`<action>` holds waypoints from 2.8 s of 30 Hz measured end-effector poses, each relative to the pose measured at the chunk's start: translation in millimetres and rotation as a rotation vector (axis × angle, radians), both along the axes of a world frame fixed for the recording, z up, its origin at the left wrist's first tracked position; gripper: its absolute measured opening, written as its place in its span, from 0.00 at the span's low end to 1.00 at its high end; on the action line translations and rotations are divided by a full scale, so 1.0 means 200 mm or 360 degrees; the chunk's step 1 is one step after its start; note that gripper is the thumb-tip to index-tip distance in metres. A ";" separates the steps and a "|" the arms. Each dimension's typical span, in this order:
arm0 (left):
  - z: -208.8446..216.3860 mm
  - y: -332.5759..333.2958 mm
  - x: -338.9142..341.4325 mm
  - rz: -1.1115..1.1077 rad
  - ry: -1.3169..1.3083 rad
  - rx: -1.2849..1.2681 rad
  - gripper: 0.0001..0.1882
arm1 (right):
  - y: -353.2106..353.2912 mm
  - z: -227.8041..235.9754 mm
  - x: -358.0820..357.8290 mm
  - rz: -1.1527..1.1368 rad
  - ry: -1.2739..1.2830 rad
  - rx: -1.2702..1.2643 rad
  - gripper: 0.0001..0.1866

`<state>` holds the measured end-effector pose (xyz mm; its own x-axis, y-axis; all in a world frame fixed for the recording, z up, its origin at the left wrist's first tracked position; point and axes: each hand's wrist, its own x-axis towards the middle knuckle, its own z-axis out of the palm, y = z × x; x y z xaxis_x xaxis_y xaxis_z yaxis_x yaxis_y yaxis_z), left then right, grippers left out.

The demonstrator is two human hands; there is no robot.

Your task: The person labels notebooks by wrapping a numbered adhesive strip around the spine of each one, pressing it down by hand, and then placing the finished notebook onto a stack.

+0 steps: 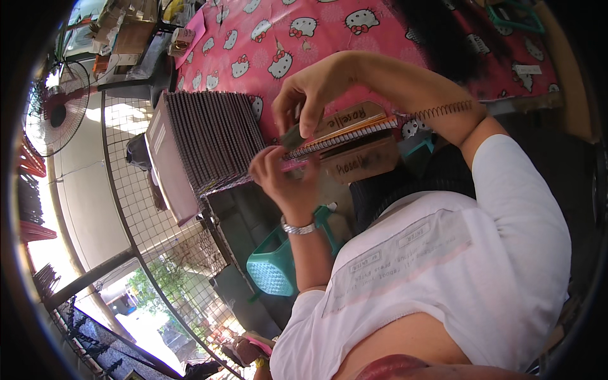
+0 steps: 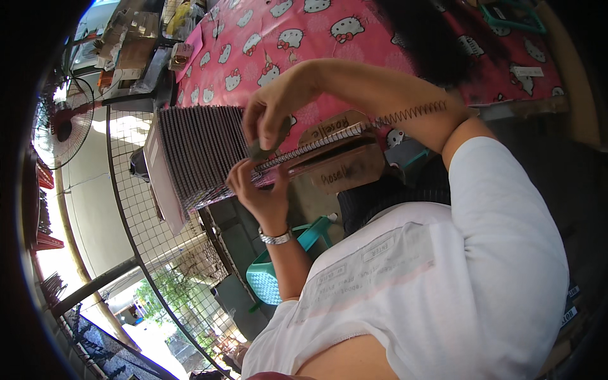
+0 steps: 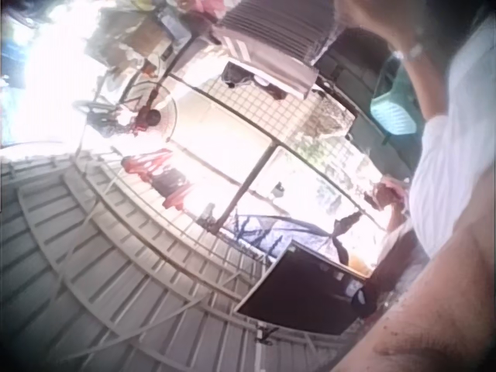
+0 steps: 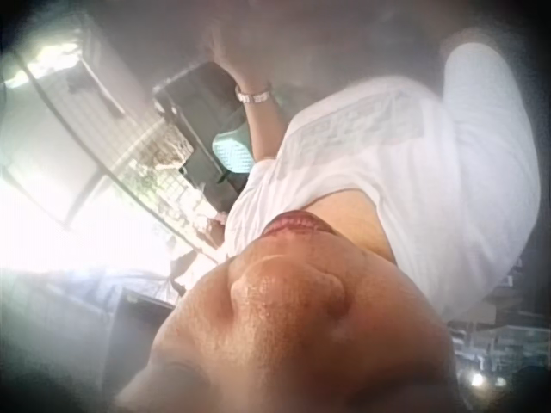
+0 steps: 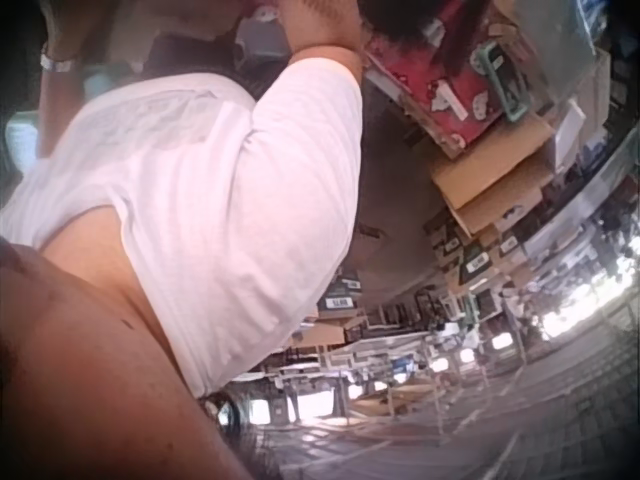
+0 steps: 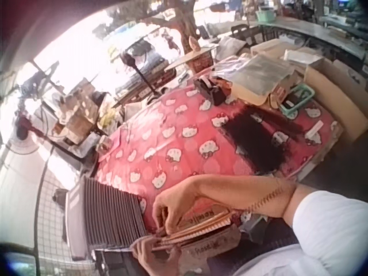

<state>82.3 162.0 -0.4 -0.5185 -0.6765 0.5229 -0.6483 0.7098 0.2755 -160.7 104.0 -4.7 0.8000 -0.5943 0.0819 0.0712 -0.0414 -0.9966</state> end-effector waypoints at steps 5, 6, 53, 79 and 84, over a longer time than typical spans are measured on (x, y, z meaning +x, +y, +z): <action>-0.03 -0.09 0.16 0.0092 0.0230 0.0439 0.16 | -0.03 0.02 0.08 0.0044 -0.0080 0.0150 0.23; -0.03 -0.10 0.16 0.0044 0.0246 0.0481 0.16 | -0.03 0.03 0.08 -0.0034 0.0113 0.0123 0.22; -0.10 -0.39 0.12 -0.0507 0.0834 0.1503 0.09 | 1.02 -0.48 -0.40 -0.2902 0.1131 -0.0885 0.29; -0.16 -0.13 -0.01 -0.0054 0.0736 0.0218 0.09 | 0.72 0.04 0.44 -0.0958 -0.0590 0.1061 0.35; 0.25 -0.17 0.00 -0.0166 0.0696 -0.0357 0.04 | 0.72 0.24 0.52 -0.1047 -0.0461 0.0470 0.29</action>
